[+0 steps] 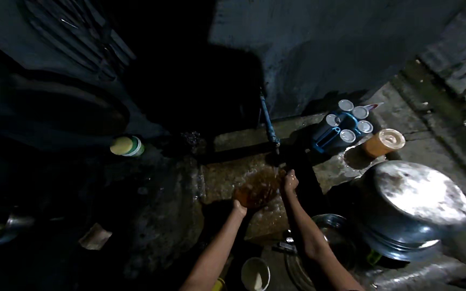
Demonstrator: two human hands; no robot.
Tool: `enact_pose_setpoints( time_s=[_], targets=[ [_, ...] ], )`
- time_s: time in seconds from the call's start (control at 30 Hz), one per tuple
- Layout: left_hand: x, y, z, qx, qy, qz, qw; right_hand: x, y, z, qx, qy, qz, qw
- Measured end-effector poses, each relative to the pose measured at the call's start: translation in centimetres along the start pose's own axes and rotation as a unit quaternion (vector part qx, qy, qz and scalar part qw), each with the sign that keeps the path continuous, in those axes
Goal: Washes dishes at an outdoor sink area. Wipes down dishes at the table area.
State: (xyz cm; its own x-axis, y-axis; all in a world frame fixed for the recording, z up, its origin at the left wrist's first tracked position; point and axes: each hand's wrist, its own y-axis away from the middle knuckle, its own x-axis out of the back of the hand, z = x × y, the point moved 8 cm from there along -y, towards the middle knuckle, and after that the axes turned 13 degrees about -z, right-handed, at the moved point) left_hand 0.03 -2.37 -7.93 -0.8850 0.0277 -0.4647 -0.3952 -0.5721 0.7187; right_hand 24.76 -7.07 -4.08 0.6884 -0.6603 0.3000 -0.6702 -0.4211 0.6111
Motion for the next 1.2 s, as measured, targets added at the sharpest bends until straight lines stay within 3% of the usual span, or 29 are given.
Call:
enact_pose_setpoints(
  time_s=[0.07,0.13,0.23,0.33,0.4,0.43,0.5,0.53,0.6,0.67,0.73,0.77,0.83,0.9,0.93,1.0,1.07,1.13,1.2],
  targets=[
    [-0.7,0.7,0.8,-0.092,-0.098,-0.059,0.989,0.2,0.3,1.1,-0.039,0.048,0.025,0.998],
    [-2.0,1.4,2.2,-0.172,-0.195,-0.126,0.957,-0.4,0.3,1.6,0.004,0.054,0.037,0.998],
    [-3.9,1.5,4.3,-0.176,-0.257,-0.182,0.933,-4.0,1.3,0.6,0.212,0.099,-0.032,0.972],
    [-5.5,1.2,6.2,-0.141,-0.435,-0.187,0.869,-9.6,5.9,-1.2,0.407,0.121,-0.163,0.891],
    [-6.4,2.0,7.1,-0.093,-0.533,-0.196,0.818,-10.7,8.2,-3.7,0.493,0.12,-0.222,0.833],
    [-7.0,2.2,7.5,-0.114,-0.529,-0.214,0.813,-10.3,8.3,-5.1,0.494,0.116,-0.242,0.827],
    [-8.0,2.3,7.4,-0.166,-0.467,-0.266,0.827,-7.9,6.0,-7.2,0.386,0.099,-0.231,0.888],
    [-8.1,2.4,6.9,-0.171,-0.443,-0.271,0.837,-6.4,3.9,-7.5,0.3,0.1,-0.185,0.931],
    [-8.0,2.3,6.2,-0.151,-0.426,-0.267,0.851,-4.8,0.6,-7.2,0.22,0.148,-0.12,0.957],
    [-8.9,2.1,6.8,-0.101,-0.45,-0.265,0.847,-5.6,2.5,-8.0,0.215,0.197,-0.151,0.945],
    [-10.1,2.3,7.2,-0.063,-0.516,-0.257,0.815,-8.1,6.5,-8.1,0.227,0.311,-0.229,0.894],
    [-10.2,2.3,6.9,-0.063,-0.518,-0.259,0.813,-8.4,7.2,-8.0,0.259,0.33,-0.226,0.879],
    [-10.2,1.6,6.6,-0.123,-0.439,-0.275,0.846,-6.7,4.7,-7.7,0.279,0.234,-0.171,0.916],
    [-9.8,1.8,5.8,-0.124,-0.362,-0.279,0.881,-3.2,1.3,-7.1,0.221,0.15,-0.099,0.959],
    [-9.4,1.8,5.8,-0.107,-0.358,-0.278,0.885,-2.8,0.4,-6.6,0.187,0.167,-0.081,0.965],
    [-9.5,1.6,5.7,-0.065,-0.399,-0.284,0.869,-3.9,1.1,-6.4,0.149,0.248,-0.109,0.951],
    [-10.3,1.3,6.1,-0.061,-0.45,-0.285,0.844,-6.6,4.8,-7.8,0.213,0.285,-0.163,0.92],
    [-9.5,0.8,5.8,-0.065,-0.411,-0.251,0.874,-7.1,5.3,-7.7,0.326,0.246,-0.132,0.903],
    [-7.7,-0.3,5.7,-0.073,-0.304,-0.191,0.93,-4.4,3.2,-6.4,0.285,0.215,-0.081,0.93]
  ],
)
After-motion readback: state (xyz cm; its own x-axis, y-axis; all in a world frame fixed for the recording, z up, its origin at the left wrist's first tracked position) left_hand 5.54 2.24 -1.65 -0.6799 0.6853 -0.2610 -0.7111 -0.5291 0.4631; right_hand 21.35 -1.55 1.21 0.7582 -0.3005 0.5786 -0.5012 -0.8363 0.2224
